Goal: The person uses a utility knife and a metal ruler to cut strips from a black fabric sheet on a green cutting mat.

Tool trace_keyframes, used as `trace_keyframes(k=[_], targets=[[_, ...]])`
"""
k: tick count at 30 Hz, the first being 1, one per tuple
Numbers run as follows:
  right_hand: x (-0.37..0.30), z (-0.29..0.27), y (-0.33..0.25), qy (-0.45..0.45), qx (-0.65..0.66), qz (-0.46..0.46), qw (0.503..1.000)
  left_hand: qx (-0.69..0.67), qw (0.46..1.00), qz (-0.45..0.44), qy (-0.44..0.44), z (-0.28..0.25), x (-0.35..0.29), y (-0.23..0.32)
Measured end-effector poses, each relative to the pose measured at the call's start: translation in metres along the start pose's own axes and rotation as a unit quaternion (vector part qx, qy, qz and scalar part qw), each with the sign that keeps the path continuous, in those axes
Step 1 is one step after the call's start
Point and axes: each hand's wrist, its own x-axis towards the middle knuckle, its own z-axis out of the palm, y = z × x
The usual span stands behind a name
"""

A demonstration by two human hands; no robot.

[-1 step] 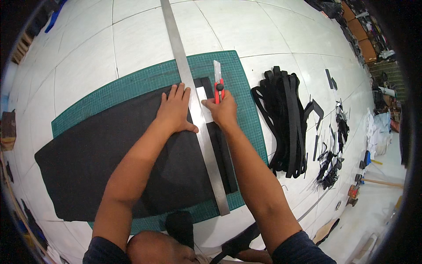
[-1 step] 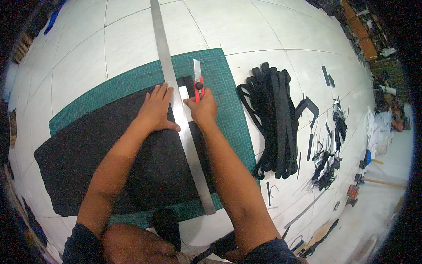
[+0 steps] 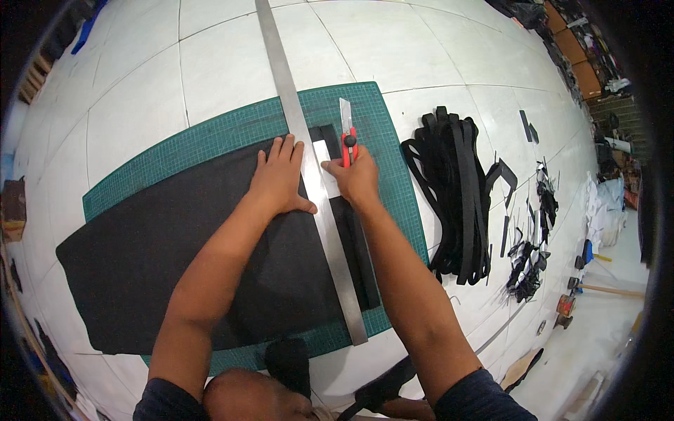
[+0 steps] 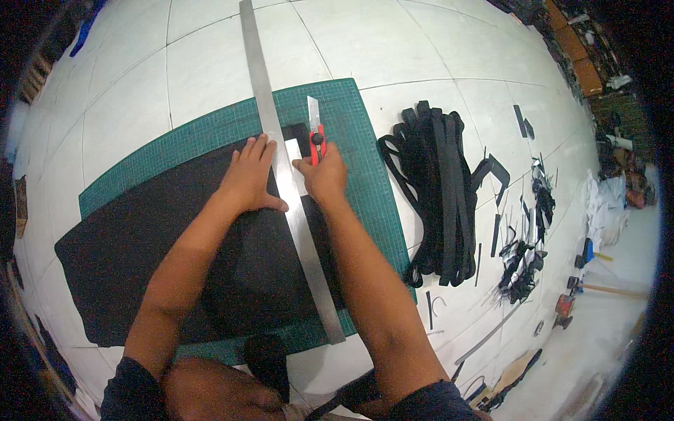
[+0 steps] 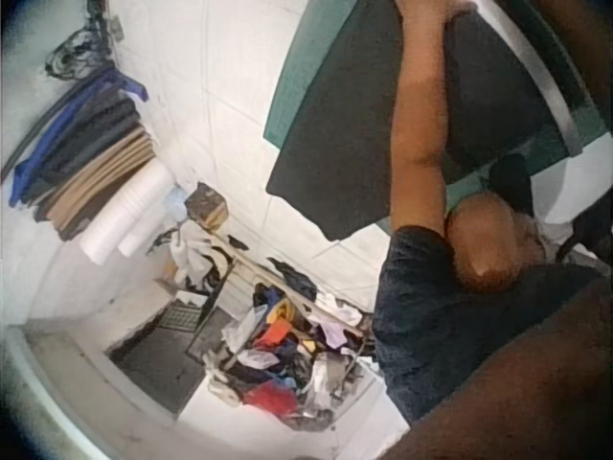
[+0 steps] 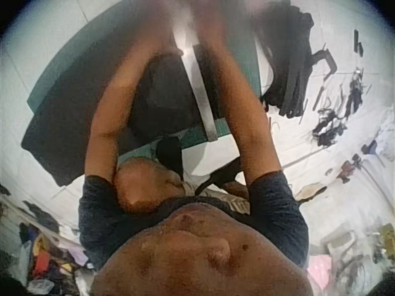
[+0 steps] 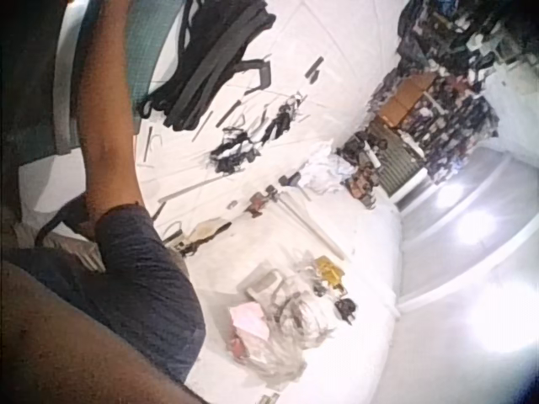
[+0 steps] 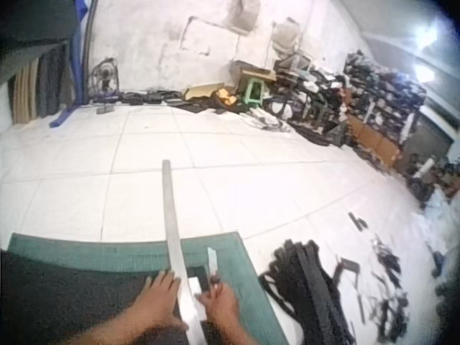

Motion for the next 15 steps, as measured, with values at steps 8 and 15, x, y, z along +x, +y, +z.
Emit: trace_keyframes(k=[8,15], targets=[[0.004,-0.002,0.005,0.005,-0.007,-0.024,1.000,-0.008,1.000,0.001,-0.009,0.001,0.003,0.001],[-0.006,-0.002,0.000,0.013,-0.057,-0.041,0.997,0.006,1.000,-0.003,-0.022,-0.001,0.005,0.007]])
